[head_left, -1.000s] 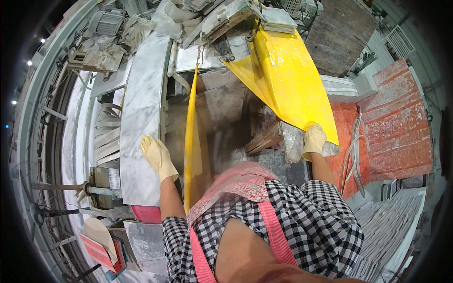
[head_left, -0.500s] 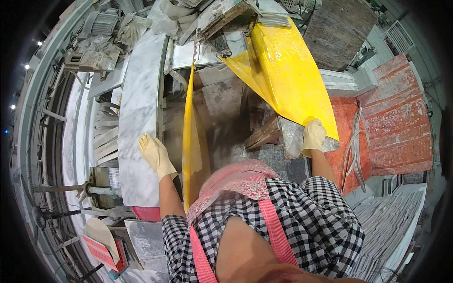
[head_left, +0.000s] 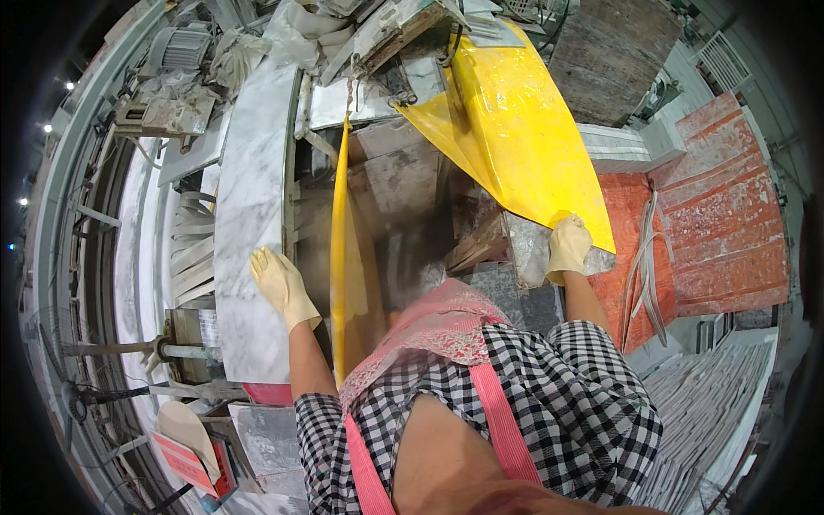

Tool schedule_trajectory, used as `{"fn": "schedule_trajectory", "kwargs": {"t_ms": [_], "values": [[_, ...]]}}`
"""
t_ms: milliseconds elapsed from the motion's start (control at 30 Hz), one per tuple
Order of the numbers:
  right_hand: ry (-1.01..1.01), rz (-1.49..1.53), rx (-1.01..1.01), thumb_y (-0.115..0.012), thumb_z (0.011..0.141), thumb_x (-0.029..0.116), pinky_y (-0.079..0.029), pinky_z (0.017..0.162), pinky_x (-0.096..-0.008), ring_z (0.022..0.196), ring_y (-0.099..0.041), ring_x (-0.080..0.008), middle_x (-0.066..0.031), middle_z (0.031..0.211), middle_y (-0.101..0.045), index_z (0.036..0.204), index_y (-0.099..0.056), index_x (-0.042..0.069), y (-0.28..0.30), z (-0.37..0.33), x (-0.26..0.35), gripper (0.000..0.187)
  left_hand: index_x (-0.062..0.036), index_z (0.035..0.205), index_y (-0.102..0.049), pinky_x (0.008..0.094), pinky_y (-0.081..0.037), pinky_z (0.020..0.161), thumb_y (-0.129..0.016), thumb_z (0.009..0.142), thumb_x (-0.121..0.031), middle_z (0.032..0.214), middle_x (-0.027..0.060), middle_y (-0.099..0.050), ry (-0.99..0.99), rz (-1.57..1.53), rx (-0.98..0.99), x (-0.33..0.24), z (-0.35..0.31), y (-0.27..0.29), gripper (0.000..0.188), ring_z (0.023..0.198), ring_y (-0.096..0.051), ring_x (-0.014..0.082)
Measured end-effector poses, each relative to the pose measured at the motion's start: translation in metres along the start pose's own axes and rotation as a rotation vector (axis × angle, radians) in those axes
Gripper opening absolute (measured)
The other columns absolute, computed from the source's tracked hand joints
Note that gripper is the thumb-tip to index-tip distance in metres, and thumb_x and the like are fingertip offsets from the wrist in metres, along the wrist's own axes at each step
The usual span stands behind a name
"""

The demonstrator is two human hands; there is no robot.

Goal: The person repeatedly places square tiles onto a yellow conveyor and pushes them against a rotating red polishing wheel. They handle the tiles one at a time, flip them, and move them between the conveyor and a nearby stack.

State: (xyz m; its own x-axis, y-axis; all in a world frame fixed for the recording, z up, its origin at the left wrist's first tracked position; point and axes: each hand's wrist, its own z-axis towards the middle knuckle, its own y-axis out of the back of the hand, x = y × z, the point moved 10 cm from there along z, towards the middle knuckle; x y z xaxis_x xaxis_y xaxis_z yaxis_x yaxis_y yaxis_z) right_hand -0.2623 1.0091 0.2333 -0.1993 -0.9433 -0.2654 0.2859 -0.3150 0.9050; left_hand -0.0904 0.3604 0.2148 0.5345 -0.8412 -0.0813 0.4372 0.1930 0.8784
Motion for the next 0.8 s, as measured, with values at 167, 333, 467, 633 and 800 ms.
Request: {"fn": "schedule_trajectory", "kwargs": {"t_ms": [167, 333, 467, 633, 800], "values": [[-0.031, 0.062, 0.048, -0.060, 0.085, 0.011, -0.058, 0.072, -0.0395, 0.081, -0.073, -0.0305, -0.0172, 0.093, -0.073, 0.099, -0.069, 0.000, -0.002, 0.000, -0.004, 0.020, 0.0076, 0.125, -0.064, 0.0427, -0.037, 0.117, -0.051, 0.100, -0.016, 0.133, 0.0252, -0.063, -0.012, -0.004, 0.003, -0.001, -0.001, -0.002, 0.037, 0.128, -0.056, 0.0376], [0.007, -0.025, 0.073, -0.059, 0.085, 0.012, -0.058, 0.072, -0.0395, 0.082, -0.073, -0.0299, -0.0179, 0.094, -0.073, 0.097, -0.070, -0.002, -0.003, 0.000, 0.001, 0.020, 0.0071, 0.127, -0.064, 0.0427, -0.036, 0.118, -0.052, 0.100, -0.016, 0.135, 0.0251, -0.062, -0.003, -0.003, 0.024, 0.001, -0.001, -0.007, 0.038, 0.130, -0.055, 0.0373], [0.047, -0.089, 0.069, -0.060, 0.086, 0.013, -0.059, 0.070, -0.0400, 0.082, -0.074, -0.0302, -0.0185, 0.094, -0.073, 0.096, -0.070, -0.002, -0.008, -0.001, 0.004, 0.020, 0.0069, 0.128, -0.063, 0.0425, -0.034, 0.119, -0.051, 0.100, -0.017, 0.136, 0.0251, -0.061, 0.018, -0.002, 0.037, 0.004, -0.002, -0.008, 0.039, 0.132, -0.053, 0.0371], [0.001, -0.041, 0.080, -0.061, 0.088, 0.014, -0.059, 0.071, -0.0393, 0.084, -0.074, -0.0295, -0.0175, 0.095, -0.073, 0.097, -0.070, -0.001, -0.015, 0.000, 0.000, 0.020, 0.0062, 0.129, -0.063, 0.0421, -0.034, 0.119, -0.049, 0.101, -0.019, 0.138, 0.0242, -0.060, 0.022, 0.025, 0.069, 0.004, -0.002, -0.008, 0.040, 0.133, -0.052, 0.0364], [-0.016, -0.032, 0.116, -0.060, 0.088, 0.013, -0.058, 0.076, -0.0385, 0.088, -0.074, -0.0299, -0.0179, 0.097, -0.073, 0.097, -0.070, 0.000, -0.014, -0.001, -0.001, 0.019, 0.0061, 0.128, -0.063, 0.0426, -0.035, 0.118, -0.049, 0.100, -0.018, 0.136, 0.0248, -0.061, 0.012, 0.005, 0.022, 0.002, -0.001, -0.003, 0.040, 0.131, -0.054, 0.0374]]}}
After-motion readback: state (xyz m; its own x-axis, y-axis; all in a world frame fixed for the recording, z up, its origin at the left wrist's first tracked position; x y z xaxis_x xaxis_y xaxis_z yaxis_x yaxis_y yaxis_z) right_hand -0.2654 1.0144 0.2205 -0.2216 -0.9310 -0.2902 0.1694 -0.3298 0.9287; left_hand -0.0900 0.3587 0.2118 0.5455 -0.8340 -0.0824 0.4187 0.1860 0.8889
